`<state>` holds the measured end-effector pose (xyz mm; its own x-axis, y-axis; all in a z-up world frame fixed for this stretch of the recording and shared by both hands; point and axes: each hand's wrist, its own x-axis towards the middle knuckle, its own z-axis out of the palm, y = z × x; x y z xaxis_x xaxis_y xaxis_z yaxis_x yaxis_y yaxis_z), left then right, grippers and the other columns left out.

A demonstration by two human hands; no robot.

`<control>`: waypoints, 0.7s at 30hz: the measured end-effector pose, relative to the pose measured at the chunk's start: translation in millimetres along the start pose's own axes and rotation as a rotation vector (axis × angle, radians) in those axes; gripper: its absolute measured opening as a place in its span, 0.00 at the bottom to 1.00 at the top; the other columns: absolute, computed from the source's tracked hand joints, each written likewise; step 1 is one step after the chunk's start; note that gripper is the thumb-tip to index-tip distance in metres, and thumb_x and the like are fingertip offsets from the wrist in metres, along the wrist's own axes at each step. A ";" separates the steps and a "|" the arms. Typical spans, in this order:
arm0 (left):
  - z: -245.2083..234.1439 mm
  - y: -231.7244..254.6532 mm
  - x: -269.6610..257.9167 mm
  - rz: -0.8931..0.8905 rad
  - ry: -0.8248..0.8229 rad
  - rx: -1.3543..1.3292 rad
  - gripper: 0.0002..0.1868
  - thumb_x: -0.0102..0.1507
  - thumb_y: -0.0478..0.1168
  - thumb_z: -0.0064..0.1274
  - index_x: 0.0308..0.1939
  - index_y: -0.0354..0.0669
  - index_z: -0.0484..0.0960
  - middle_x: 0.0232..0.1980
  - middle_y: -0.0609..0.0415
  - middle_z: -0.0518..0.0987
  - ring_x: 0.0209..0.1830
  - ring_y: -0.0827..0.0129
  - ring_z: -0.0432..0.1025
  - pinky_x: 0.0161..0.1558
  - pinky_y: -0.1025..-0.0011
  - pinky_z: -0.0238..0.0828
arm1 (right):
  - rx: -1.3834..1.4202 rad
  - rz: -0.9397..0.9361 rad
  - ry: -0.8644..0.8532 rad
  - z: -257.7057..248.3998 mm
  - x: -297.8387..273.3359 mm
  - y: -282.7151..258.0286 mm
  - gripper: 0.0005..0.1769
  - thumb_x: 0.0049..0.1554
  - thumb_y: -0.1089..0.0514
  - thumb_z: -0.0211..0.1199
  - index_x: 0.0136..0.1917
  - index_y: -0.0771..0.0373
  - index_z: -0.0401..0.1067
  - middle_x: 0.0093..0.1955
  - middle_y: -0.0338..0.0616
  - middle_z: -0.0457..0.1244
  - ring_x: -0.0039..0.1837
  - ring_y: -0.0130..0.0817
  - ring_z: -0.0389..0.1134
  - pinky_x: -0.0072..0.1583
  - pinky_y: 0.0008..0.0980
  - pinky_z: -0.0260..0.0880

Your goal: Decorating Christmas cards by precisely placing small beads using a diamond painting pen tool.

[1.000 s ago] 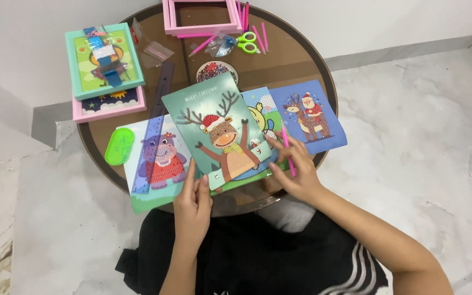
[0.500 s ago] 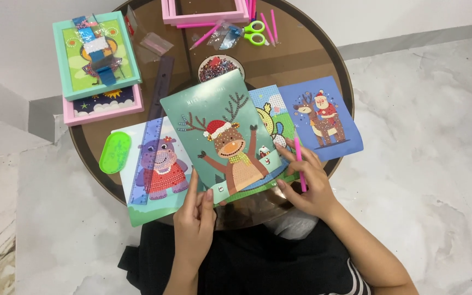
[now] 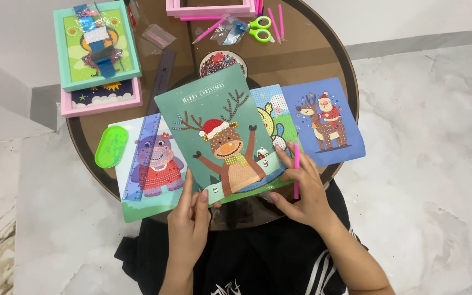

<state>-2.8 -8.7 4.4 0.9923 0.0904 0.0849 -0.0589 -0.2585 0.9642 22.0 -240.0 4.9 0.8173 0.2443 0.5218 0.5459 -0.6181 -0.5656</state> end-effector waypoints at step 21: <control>0.9 -2.9 0.0 -0.025 0.027 0.065 0.28 0.62 0.32 0.44 0.66 0.28 0.60 0.21 0.50 0.80 0.13 0.78 0.68 0.14 0.81 0.57 | -0.033 0.055 -0.007 0.0 1.9 -2.1 0.19 0.44 0.50 0.68 0.39 0.59 0.60 0.69 0.48 0.58 0.76 0.52 0.51 0.71 0.47 0.49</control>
<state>-2.5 -8.9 1.4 0.9900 0.1230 0.0687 -0.0264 -0.3172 0.9480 22.4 -238.2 7.0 0.8472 0.2149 0.4859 0.4941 -0.6550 -0.5717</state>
